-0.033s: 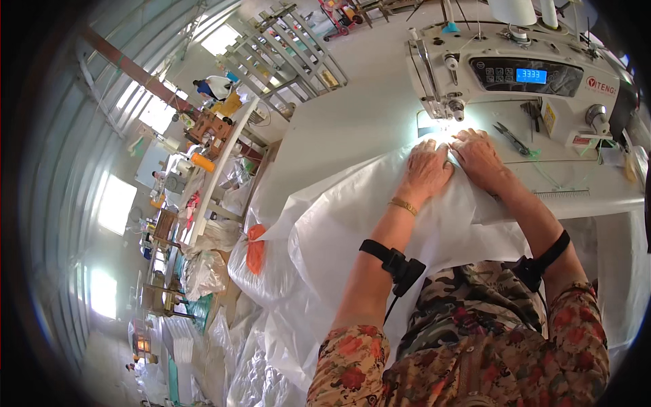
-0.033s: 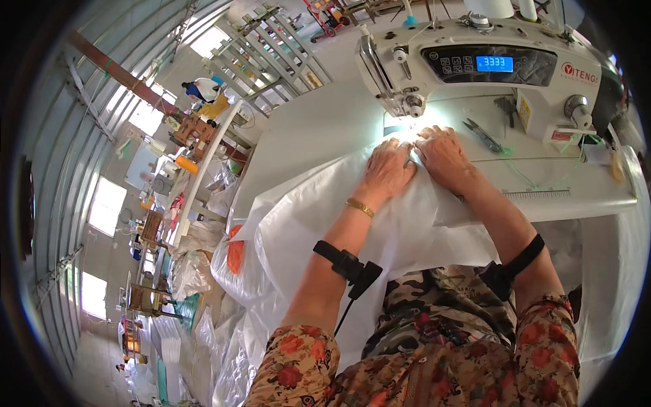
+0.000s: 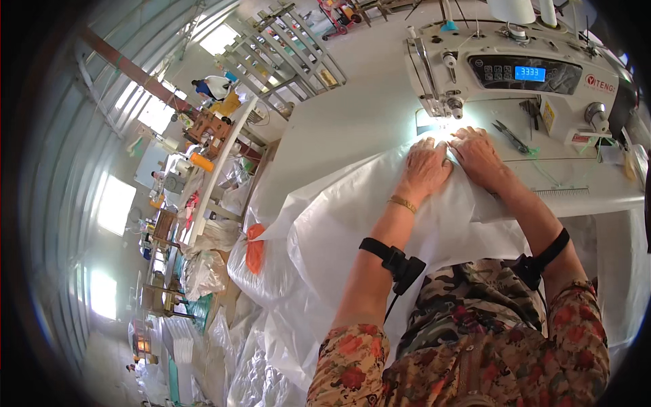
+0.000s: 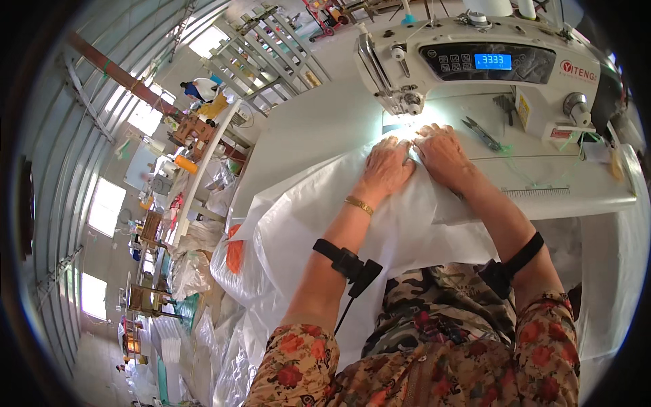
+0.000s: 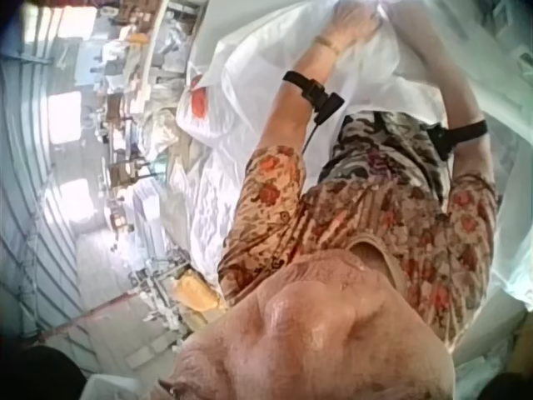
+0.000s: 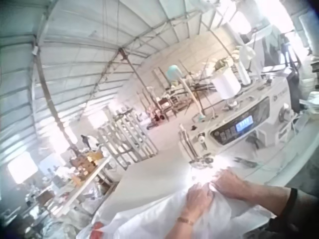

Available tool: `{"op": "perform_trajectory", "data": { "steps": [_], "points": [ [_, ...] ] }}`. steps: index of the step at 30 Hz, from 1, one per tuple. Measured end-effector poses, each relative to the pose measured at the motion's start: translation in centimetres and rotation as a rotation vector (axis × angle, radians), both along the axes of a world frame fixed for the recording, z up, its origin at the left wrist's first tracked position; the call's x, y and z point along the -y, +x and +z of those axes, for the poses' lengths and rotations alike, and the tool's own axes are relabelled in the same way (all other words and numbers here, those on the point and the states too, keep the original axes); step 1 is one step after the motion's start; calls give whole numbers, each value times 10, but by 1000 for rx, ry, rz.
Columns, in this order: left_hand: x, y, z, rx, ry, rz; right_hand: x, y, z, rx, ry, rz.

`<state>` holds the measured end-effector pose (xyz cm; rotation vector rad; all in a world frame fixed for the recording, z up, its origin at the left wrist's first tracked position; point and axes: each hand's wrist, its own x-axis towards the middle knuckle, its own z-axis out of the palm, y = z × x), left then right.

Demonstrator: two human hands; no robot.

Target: The recorder uses an industrial sewing machine to join or hem large white plastic sheets.

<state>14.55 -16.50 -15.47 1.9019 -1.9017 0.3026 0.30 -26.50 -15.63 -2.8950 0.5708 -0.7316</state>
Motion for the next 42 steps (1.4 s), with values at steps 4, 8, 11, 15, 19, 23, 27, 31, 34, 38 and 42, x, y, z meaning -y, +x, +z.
{"op": "perform_trajectory", "data": {
  "steps": [4, 8, 11, 15, 19, 23, 27, 31, 34, 38, 42],
  "points": [
    [14, -2, 3, -41, 39, -6, 19, 4, -24, -6, -121, -30],
    [10, 8, 7, -59, 27, 7, 8, 11, -10, -112, -30, -82],
    [16, 3, 8, -46, 40, 25, 16, 6, -9, -53, 44, -64],
    [18, 3, 7, -62, 1, 6, 27, 6, -20, 178, 186, 3],
    [13, 9, 1, -103, -85, -2, 36, 25, -20, 492, 500, -74],
    [16, 3, 2, -96, -67, -11, 45, 22, -18, 528, 488, -74],
    [14, 3, -1, -72, -77, -6, 58, 22, -16, 434, 542, -42],
    [14, 6, -1, -70, -85, -11, 56, 28, -16, 512, 571, -16],
    [14, 8, -4, -68, -98, -8, 59, 30, -17, 473, 597, -12],
    [9, -2, 4, -71, -57, -2, 66, 28, -22, 545, 614, 9],
    [-2, -4, 1, -74, -61, 2, 70, 32, -29, 531, 620, 34]
  ]
}}
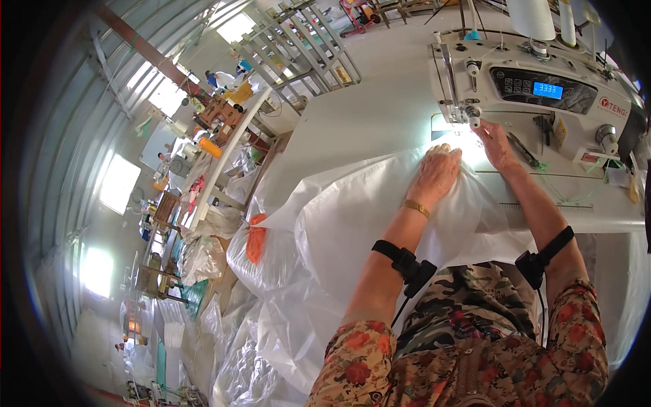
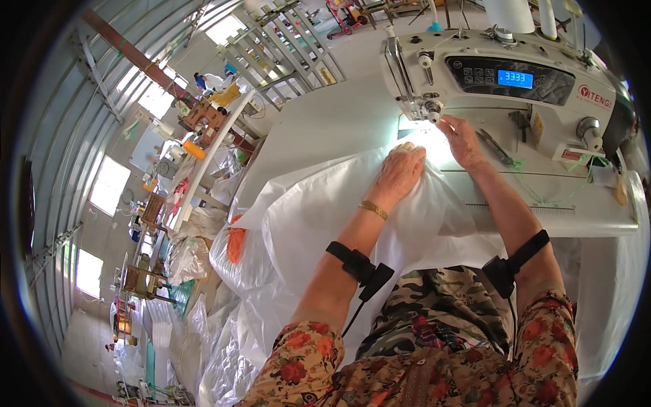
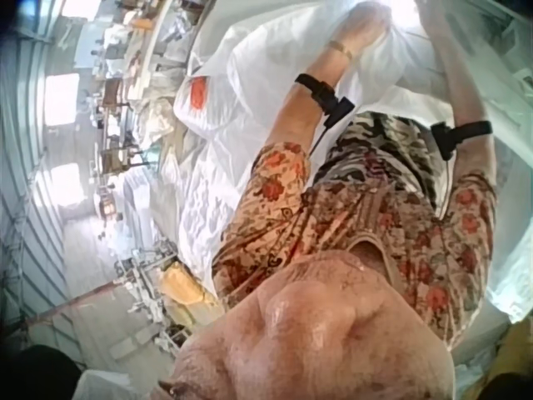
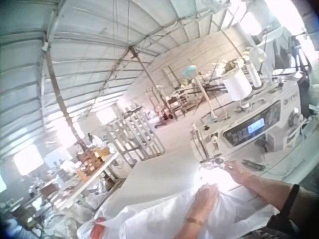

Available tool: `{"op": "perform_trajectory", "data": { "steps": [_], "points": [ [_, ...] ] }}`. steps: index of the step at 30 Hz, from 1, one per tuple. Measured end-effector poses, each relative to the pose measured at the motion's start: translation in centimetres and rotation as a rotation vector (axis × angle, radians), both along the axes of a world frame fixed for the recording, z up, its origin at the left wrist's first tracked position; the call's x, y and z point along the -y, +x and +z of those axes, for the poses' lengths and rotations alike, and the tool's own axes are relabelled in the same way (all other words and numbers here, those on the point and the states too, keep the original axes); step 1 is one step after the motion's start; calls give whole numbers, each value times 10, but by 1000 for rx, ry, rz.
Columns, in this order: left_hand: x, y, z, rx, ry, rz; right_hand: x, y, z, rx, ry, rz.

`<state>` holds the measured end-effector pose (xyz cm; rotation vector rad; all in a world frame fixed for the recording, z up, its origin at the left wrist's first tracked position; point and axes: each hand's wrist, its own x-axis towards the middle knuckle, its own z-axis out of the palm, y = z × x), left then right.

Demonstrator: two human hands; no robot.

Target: The recorder uses an industrial sewing machine to join or hem large white plastic sheets.

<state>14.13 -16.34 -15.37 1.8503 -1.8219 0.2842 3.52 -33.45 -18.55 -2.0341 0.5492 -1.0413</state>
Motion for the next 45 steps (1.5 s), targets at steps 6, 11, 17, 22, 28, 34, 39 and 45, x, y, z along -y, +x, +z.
{"op": "perform_trajectory", "data": {
  "steps": [6, 11, 17, 22, 28, 34, 39, 45],
  "points": [
    [-3, -4, -2, -18, -10, -9, -3, -5, 6, -25, -76, -28],
    [9, 4, -3, 16, -73, 12, -17, -5, 12, -44, -12, -13],
    [16, 8, -9, 54, -78, -40, -21, -8, 10, 20, 158, 29],
    [11, 15, -10, -35, -89, -43, -23, -3, 19, -67, 102, 56],
    [-38, -25, 8, -369, 105, 3, -28, -23, 11, -168, -74, 23],
    [-201, -99, -56, -240, -148, 98, -116, -128, 28, 219, -413, 138],
    [-308, -115, -164, -264, 106, 636, -179, -151, -26, 84, -527, 297],
    [-334, -103, -209, -795, 306, 539, -188, -126, -81, -329, -604, 39]
  ]
}}
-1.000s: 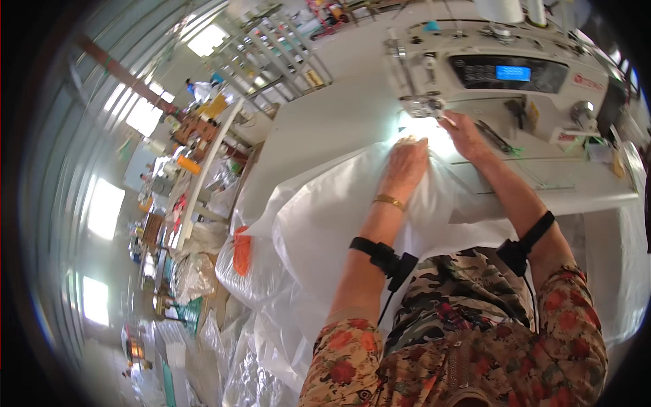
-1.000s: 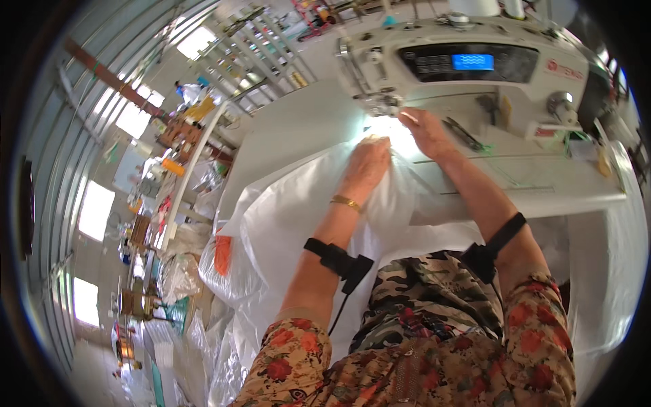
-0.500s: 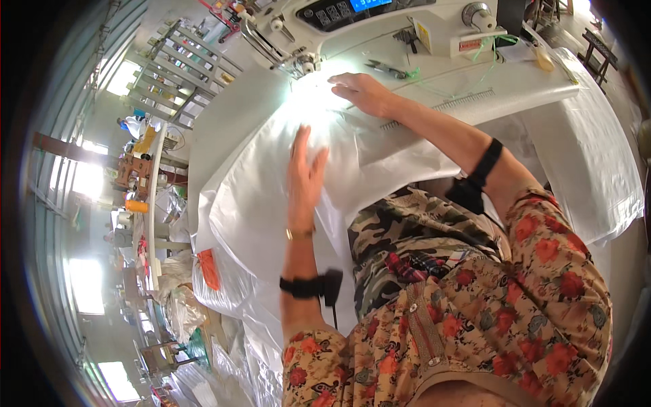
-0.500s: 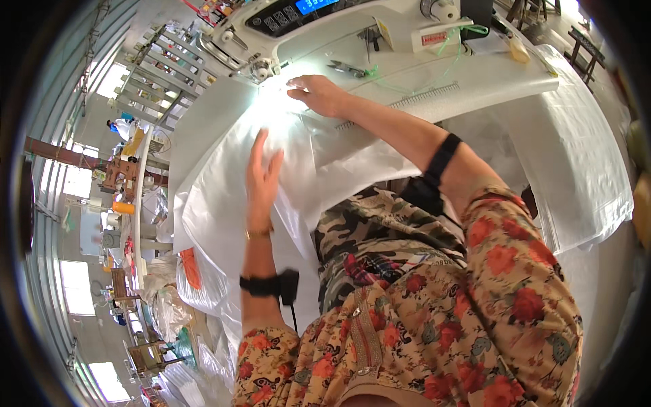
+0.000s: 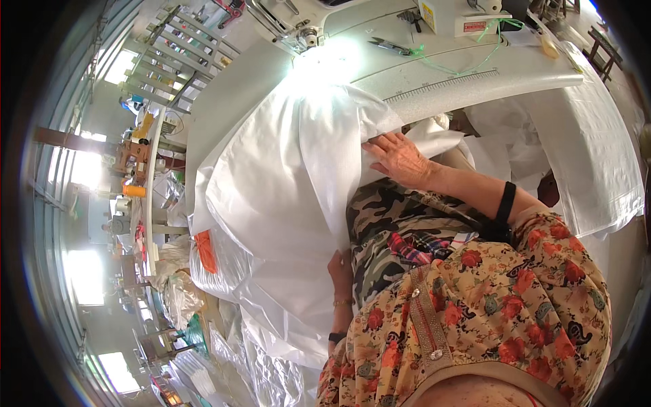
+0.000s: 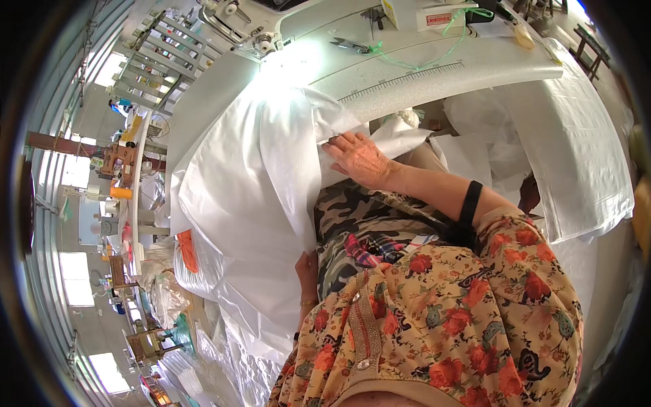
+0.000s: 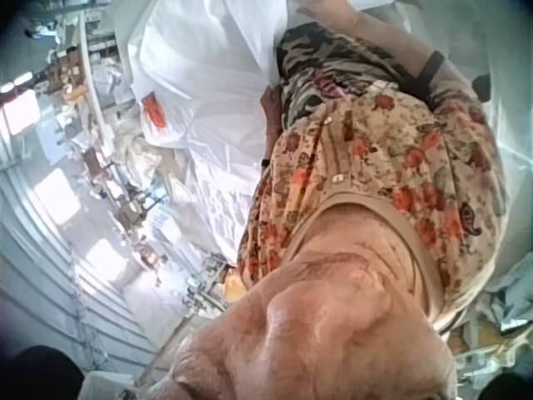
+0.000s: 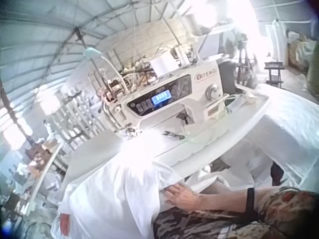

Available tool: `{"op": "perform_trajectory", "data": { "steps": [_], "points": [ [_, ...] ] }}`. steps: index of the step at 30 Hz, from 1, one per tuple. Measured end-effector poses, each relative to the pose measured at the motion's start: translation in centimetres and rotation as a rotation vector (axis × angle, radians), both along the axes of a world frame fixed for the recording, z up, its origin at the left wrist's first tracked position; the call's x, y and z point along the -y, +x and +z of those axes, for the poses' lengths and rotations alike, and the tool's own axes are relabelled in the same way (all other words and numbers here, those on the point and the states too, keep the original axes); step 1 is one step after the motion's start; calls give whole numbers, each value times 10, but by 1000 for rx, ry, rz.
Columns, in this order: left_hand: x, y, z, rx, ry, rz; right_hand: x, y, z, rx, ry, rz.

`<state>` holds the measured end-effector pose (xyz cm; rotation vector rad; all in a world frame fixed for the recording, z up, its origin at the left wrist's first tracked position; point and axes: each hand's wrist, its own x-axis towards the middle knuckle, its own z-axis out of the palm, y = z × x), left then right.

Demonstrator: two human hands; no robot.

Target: The recorder uses an industrial sewing machine to join or hem large white plastic sheets.

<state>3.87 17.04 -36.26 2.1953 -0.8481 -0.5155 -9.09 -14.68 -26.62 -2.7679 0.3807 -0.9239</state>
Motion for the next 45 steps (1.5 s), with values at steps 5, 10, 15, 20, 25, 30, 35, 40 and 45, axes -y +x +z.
{"op": "perform_trajectory", "data": {
  "steps": [5, 10, 15, 20, 25, 30, 35, 40, 45],
  "points": [
    [-106, 15, 49, -57, 31, 129, 0, 0, -9, -204, -244, 10],
    [-73, -33, 256, -768, -949, 483, -15, 4, -10, -925, 260, 380],
    [-63, -24, 297, -257, -701, 690, -33, 27, 47, -497, 296, 388],
    [-37, -25, 332, -284, -954, 538, -51, 57, 68, 260, 1404, 638],
    [-35, -18, 347, 492, -584, 252, -110, 53, 108, -148, 1308, 1665],
    [-39, -3, 360, 1036, -317, -18, -97, 68, 92, -482, 1209, 1372],
    [-39, -9, 364, 902, -268, 42, -60, 86, 134, 299, 1715, 1046],
    [-44, -10, 361, 886, -348, 68, -62, 91, 149, -165, 1392, 1203],
    [-33, 11, 364, 369, -674, 201, -106, 85, 128, -177, 1319, 1179]
  ]
}}
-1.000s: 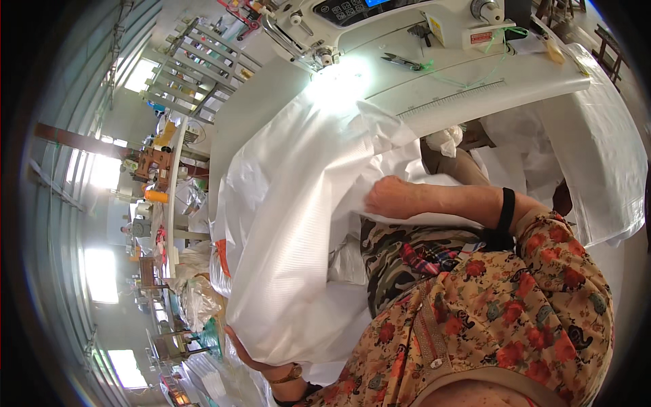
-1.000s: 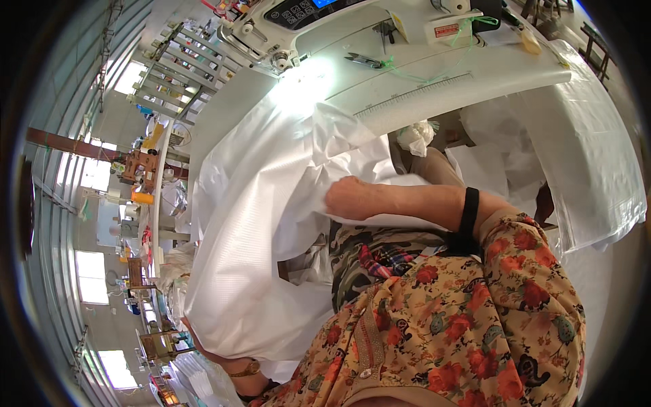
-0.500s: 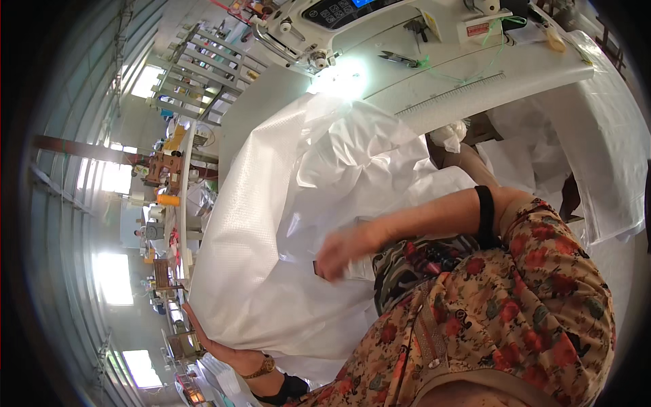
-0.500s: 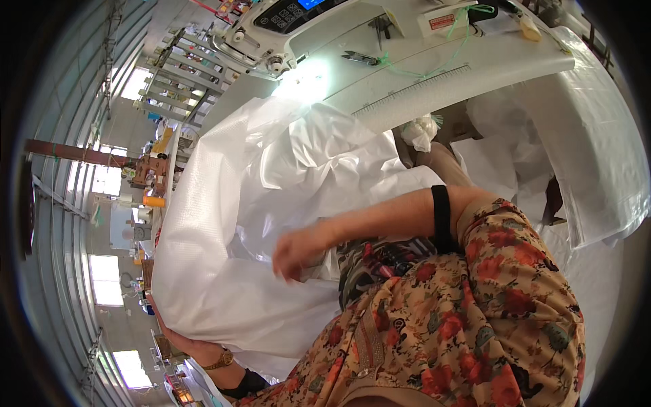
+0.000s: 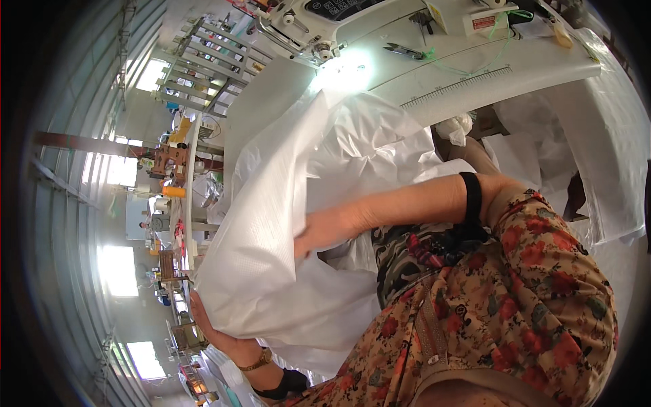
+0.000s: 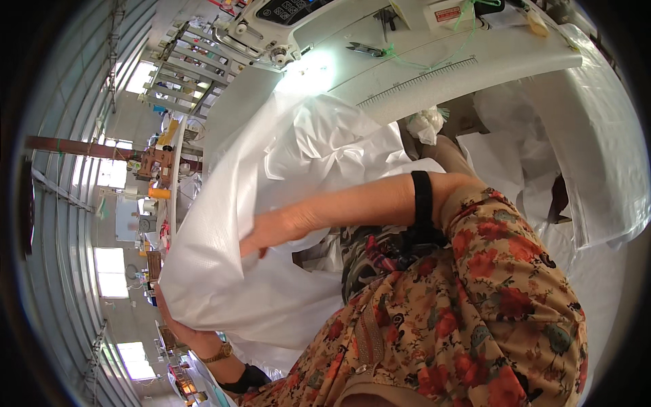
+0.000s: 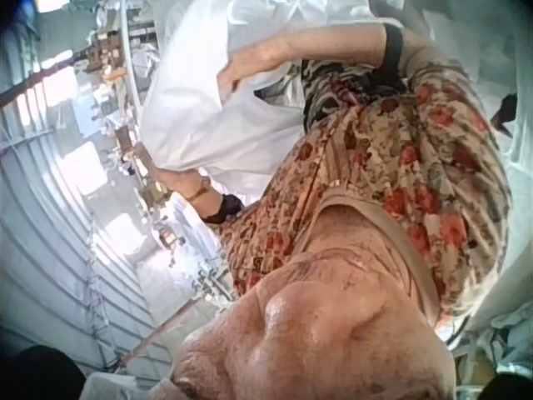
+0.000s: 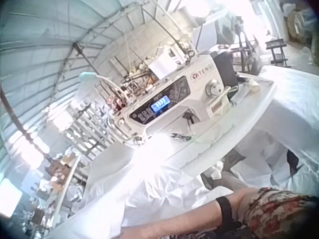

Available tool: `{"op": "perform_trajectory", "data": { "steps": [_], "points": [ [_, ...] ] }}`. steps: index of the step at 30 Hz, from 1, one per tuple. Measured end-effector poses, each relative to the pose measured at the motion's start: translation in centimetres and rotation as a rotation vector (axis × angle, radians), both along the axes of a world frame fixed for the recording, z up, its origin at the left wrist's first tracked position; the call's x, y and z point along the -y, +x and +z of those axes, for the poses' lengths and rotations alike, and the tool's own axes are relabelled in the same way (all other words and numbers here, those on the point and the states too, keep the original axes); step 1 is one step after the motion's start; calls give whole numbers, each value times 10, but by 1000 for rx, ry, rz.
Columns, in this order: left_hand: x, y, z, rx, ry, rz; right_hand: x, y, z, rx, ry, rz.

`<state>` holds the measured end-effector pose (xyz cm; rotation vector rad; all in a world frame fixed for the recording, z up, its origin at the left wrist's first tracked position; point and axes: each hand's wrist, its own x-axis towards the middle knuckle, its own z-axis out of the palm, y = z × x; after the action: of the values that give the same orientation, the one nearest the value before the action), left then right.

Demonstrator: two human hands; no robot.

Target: The recorder uses an industrial sewing machine to join or hem large white plastic sheets.

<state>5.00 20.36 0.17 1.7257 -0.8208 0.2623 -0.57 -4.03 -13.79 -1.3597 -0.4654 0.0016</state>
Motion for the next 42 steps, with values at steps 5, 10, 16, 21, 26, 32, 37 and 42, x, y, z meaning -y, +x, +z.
{"op": "perform_trajectory", "data": {
  "steps": [5, 10, 16, 21, 26, 32, 37, 42],
  "points": [
    [-52, 80, -28, -272, 329, 4, -8, -53, -25, 2, -313, 399],
    [-56, 103, -142, -141, 1236, -42, -24, -92, -18, -126, -231, 464],
    [57, 23, -114, 532, 835, -253, -34, -111, -20, -289, -112, 171],
    [100, -23, -98, -91, 884, -671, -61, -107, -30, 155, -466, -88],
    [90, -15, -122, -284, 674, -534, -17, -106, -11, 57, -640, -220],
    [97, -14, -98, -321, 636, -466, 47, -78, -78, -382, 225, -1091],
    [107, -21, -67, -144, 626, -459, 36, -54, -82, -563, 414, -1017],
    [101, -16, -61, 7, 760, -398, 19, -81, -70, -427, 131, -660]
  ]
}}
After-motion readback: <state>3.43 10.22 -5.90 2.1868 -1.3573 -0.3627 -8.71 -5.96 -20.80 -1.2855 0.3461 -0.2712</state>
